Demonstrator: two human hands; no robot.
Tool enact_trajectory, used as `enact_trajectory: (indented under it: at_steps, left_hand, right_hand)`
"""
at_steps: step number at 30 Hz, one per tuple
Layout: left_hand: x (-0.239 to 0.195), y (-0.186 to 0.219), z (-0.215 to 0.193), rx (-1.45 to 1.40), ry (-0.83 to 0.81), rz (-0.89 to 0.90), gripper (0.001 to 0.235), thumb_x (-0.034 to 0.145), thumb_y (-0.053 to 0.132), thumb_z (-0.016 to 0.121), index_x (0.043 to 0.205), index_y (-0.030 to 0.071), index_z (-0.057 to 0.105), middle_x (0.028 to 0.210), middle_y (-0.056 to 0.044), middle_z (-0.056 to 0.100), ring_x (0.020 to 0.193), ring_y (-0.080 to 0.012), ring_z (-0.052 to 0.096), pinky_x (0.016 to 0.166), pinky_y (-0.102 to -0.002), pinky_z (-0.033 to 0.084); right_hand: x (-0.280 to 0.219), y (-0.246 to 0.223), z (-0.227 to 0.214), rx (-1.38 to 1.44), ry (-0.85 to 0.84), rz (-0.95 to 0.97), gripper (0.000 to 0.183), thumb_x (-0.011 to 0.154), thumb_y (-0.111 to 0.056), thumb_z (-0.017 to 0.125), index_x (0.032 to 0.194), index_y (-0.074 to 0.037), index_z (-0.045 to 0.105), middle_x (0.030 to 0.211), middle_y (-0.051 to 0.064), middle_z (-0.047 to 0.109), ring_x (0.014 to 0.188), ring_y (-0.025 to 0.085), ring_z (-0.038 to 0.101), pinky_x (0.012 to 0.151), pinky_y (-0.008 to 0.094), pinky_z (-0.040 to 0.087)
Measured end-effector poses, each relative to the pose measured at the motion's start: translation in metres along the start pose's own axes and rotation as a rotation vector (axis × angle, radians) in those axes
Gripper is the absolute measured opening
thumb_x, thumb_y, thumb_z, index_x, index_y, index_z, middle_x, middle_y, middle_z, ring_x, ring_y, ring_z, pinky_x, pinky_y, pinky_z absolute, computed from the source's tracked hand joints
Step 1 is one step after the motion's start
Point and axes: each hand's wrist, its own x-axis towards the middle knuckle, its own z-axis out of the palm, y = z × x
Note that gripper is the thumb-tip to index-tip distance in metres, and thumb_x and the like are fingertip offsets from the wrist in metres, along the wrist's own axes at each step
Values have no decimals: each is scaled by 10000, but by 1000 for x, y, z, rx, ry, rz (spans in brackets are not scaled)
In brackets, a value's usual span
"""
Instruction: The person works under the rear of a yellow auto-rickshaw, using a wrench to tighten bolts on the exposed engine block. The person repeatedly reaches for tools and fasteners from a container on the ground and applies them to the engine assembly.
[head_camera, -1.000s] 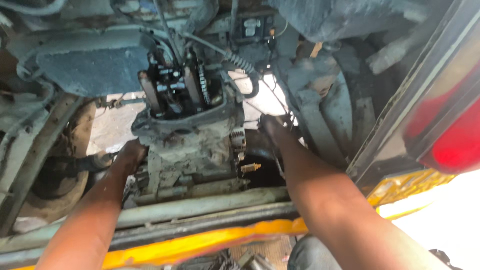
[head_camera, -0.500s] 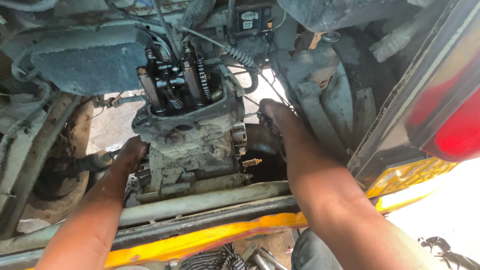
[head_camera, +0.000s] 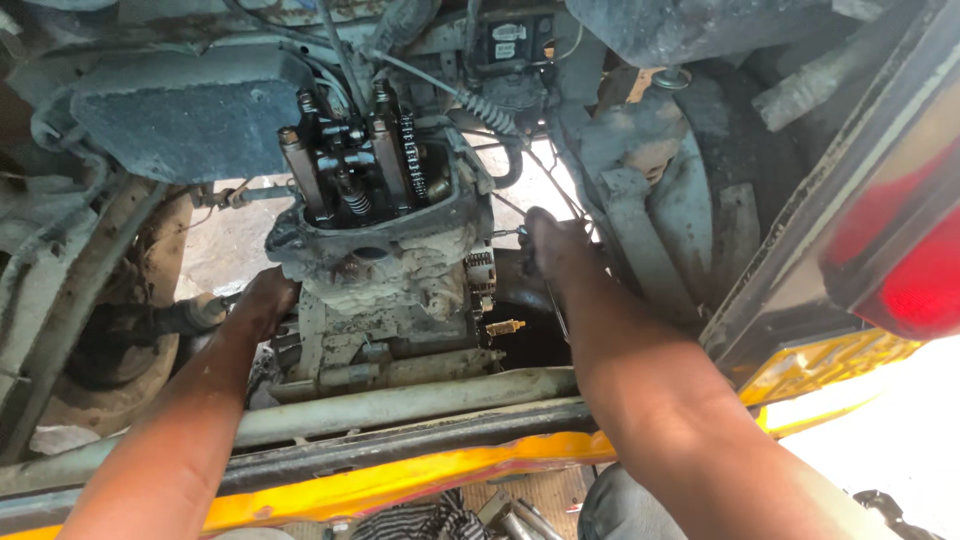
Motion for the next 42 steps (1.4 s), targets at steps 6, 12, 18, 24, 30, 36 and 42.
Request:
enact_trajectory:
  at_steps: [6, 12, 18, 24, 30, 36, 42]
  left_hand:
    - [7, -32, 20, -128, -42, -201, 271, 953, 159, 514, 1070, -31, 669, 996, -266, 723, 922, -417, 728, 811, -478, 552]
    - [3, -39, 16, 508, 105, 484, 232, 755, 141, 546, 889, 61, 719, 981, -208, 725, 979, -384, 679, 838, -425, 553]
    - [5, 8, 9, -866, 10, -368, 281, 968, 262, 530, 1091, 67, 691, 955, -71, 715, 822, -205, 644, 718, -382, 517]
    - [6, 19, 7, -765, -33, -755, 404, 1086, 418, 542, 1130, 26, 625, 962, -142, 554, 782, -281, 506, 654, -446, 426]
    - [-2, -23, 12, -69, 189, 357, 303, 936, 123, 441, 1145, 28, 637, 1051, -161, 669, 902, -267, 594, 807, -403, 512]
    - [3, -2, 10, -784, -33, -417, 311, 1027, 198, 437, 1160, -9, 628, 1050, -179, 680, 917, -259, 621, 811, -452, 508]
    - [1, -23, 7, 59, -24, -59, 266, 950, 116, 468, 1104, -15, 639, 1083, -270, 671, 968, -397, 647, 877, -462, 522]
  right_hand:
    - [51, 43, 16, 344, -6, -166, 320, 960, -414, 457, 1012, -132, 599, 903, 31, 587, 848, 190, 515, 759, 425, 440]
    - [109, 54, 19, 341, -84, -105, 253, 974, -323, 535, 1036, -122, 676, 779, 64, 568, 660, 214, 485, 626, 402, 379]
    - [108, 38, 0, 185, -95, -76, 257, 973, -325, 536, 1040, -120, 676, 786, 66, 571, 667, 215, 490, 630, 402, 383]
    - [89, 8, -6, -16, -89, -48, 262, 973, -326, 536, 1044, -118, 677, 793, 68, 575, 674, 216, 494, 635, 403, 387]
    - [85, 6, -10, -128, -91, -42, 266, 972, -328, 536, 1049, -116, 677, 800, 70, 578, 681, 217, 499, 640, 403, 390]
    - [75, 27, -26, -201, -126, 7, 271, 972, -330, 537, 1053, -114, 677, 806, 72, 582, 688, 217, 503, 644, 403, 394]
    - [60, 26, -27, -228, -132, 34, 275, 971, -332, 537, 1058, -112, 678, 813, 75, 585, 695, 218, 508, 649, 403, 398]
